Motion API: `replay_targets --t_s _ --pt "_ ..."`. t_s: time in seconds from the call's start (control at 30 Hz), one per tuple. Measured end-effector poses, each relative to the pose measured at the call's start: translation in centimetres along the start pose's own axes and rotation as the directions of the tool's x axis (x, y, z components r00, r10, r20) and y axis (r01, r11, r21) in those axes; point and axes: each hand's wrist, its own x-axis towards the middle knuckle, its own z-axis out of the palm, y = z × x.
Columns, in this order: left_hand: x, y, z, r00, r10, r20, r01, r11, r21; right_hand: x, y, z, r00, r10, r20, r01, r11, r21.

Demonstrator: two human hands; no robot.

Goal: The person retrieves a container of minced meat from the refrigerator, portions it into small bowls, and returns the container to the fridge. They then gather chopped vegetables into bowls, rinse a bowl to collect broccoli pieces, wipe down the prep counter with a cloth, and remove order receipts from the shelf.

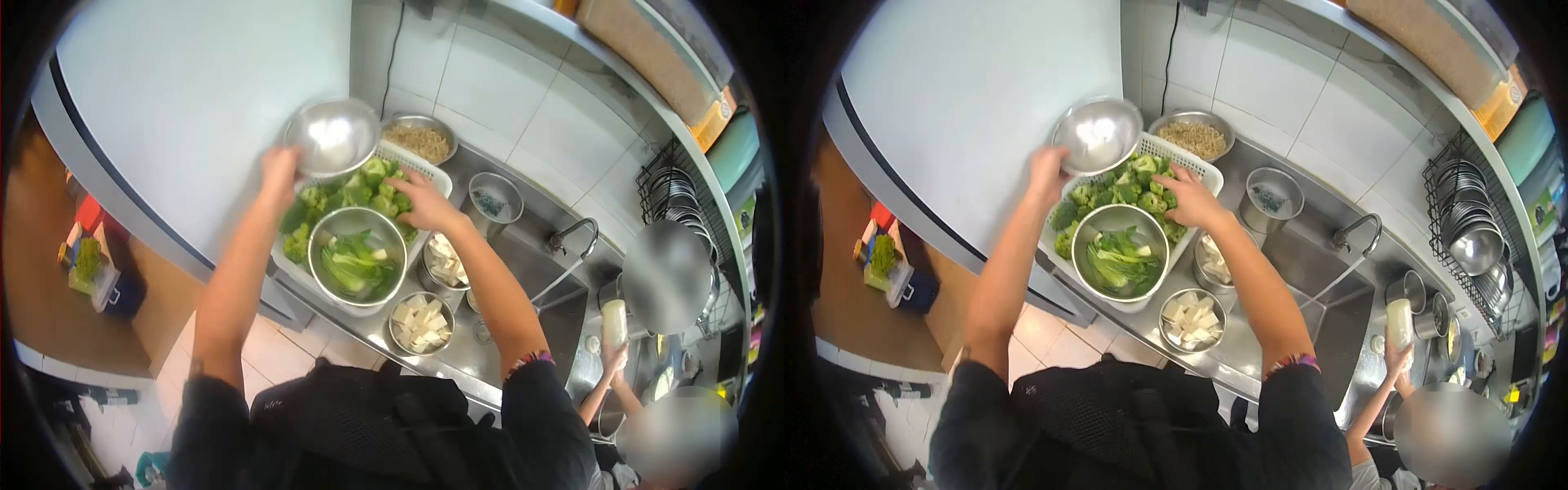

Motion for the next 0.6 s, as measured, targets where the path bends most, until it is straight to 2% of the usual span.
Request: replay_targets --t_s 0.07,0.1,0.13,0.2,0.27,0.33,0.4,0.47,0.5,0.53,0.6 --pt "-1.4 -1.1 -2.9 0.99 -0.143 -0.015 0.141 0.983 -0.116 3.7 0.8 1.1 0.957 0.109 0.269 -0.08 0.99 -0.115" --pt "-1.8 -1.3 -3.9 0.99 -0.141 -0.013 0.138 0.982 -0.13 5.4 1.0 1.5 0.911 0.167 0.378 -0.09 0.973 -0.212" --pt "-2.3 -1.7 -4.7 0.983 -0.185 -0.002 0.182 0.968 -0.174 6.7 0.7 1.4 0.907 0.168 0.387 -0.084 0.971 -0.223" --pt "-3.0 -2.8 -5.8 0.967 -0.255 0.008 0.25 0.94 -0.231 7.7 0.1 1.6 0.822 0.245 0.515 -0.097 0.95 -0.297" --pt "-2.9 -3.2 -6.3 0.964 -0.259 0.061 0.266 0.931 -0.251 7.4 -1.5 2.1 0.799 0.269 0.538 -0.103 0.943 -0.318" --pt "-2.8 -3.1 -6.6 0.961 -0.264 0.08 0.276 0.931 -0.241 6.5 -1.7 3.0 0.906 0.222 0.359 -0.082 0.927 -0.366" --pt "-2.9 -2.3 -6.5 0.96 -0.259 0.104 0.277 0.932 -0.234 6.5 -0.6 2.6 0.937 0.186 0.295 -0.078 0.936 -0.343" --pt "-2.9 -1.8 -5.9 0.973 -0.203 0.109 0.221 0.953 -0.206 6.3 1.5 1.8 0.976 0.218 -0.008 -0.215 0.955 -0.202" --pt "-3.1 -1.6 -5.7 0.984 -0.141 0.108 0.158 0.974 -0.163 6.4 2.5 1.0 0.94 0.34 -0.015 -0.339 0.94 0.042" --pt "-2.9 -1.6 -5.4 0.983 -0.132 0.124 0.151 0.976 -0.159 6.1 1.9 0.3 0.938 0.346 -0.033 -0.345 0.938 0.043" --pt "-2.1 -1.2 -4.4 0.996 -0.032 0.087 0.037 0.998 -0.051 6.4 1.2 -2.1 0.864 0.503 0.023 -0.464 0.779 0.422"
